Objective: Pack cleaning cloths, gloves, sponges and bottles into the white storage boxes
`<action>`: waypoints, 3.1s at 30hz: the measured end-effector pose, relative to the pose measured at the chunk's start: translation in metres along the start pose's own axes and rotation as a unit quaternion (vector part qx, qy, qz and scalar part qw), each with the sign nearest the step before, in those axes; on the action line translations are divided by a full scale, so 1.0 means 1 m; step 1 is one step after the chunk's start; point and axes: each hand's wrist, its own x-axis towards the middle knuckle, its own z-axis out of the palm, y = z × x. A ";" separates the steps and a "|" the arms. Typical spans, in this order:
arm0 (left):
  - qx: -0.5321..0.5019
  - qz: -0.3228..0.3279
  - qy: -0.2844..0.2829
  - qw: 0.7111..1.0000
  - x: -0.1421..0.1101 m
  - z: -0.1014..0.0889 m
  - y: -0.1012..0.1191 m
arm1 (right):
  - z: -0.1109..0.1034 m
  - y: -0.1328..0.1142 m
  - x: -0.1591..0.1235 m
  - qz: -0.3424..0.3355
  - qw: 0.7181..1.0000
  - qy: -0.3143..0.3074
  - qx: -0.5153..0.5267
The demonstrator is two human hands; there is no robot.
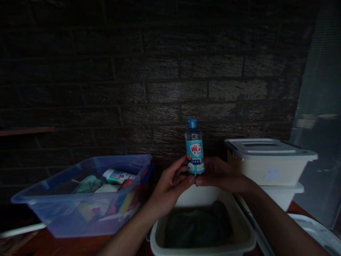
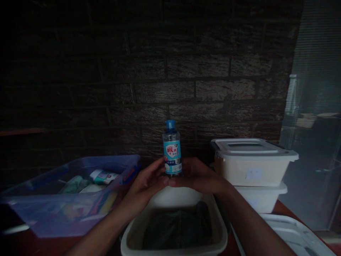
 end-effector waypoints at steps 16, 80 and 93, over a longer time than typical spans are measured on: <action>0.001 -0.043 0.133 0.990 0.007 -0.008 0.012 | 0.001 0.001 -0.004 0.081 0.992 -0.033 -0.093; -0.034 0.006 0.157 0.987 0.006 -0.004 0.009 | -0.002 0.010 -0.007 0.134 0.988 -0.075 -0.012; -0.046 -0.032 0.179 0.982 0.006 -0.003 0.011 | 0.004 0.007 -0.002 0.107 0.993 -0.058 0.002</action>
